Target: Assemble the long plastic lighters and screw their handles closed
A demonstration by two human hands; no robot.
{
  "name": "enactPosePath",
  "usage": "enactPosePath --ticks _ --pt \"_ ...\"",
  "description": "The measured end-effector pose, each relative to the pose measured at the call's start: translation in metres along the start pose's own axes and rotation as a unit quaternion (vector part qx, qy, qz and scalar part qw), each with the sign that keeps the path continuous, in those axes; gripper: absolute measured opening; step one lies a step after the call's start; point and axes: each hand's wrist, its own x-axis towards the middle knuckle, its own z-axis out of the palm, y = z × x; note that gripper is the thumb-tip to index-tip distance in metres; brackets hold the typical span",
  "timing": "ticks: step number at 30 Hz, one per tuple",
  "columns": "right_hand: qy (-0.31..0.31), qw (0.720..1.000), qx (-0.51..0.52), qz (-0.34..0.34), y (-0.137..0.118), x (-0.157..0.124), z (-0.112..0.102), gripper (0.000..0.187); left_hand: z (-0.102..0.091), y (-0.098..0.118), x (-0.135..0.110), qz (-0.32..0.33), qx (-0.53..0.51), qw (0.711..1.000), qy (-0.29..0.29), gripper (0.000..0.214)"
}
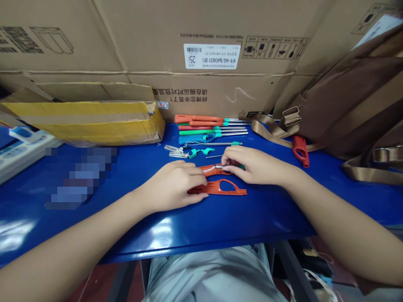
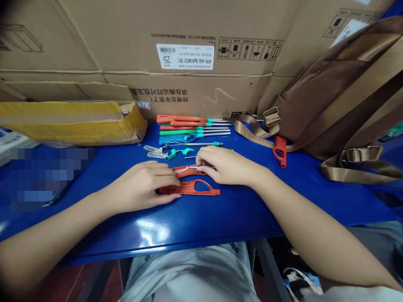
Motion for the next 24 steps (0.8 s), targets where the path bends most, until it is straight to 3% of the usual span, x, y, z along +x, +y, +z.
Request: enactPosePath --ticks 8,16,20,24 --pt "0.052 0.996 0.052 0.040 0.006 -0.004 -0.018 0.014 -0.019 -0.011 -0.003 -0.076 0.008 0.996 -0.053 0.011" --pt "-0.134 0.983 0.101 0.070 0.002 -0.013 -0.031 0.016 -0.021 -0.012 -0.001 -0.101 0.036 0.994 -0.025 0.029" --pt "-0.160 0.982 0.074 0.064 -0.001 -0.011 -0.027 0.011 -0.017 -0.012 -0.002 -0.091 0.043 0.995 0.020 0.033" --pt "-0.169 0.981 0.061 0.069 -0.001 -0.010 -0.024 0.009 -0.015 -0.012 -0.002 -0.075 0.054 0.996 0.012 0.031"
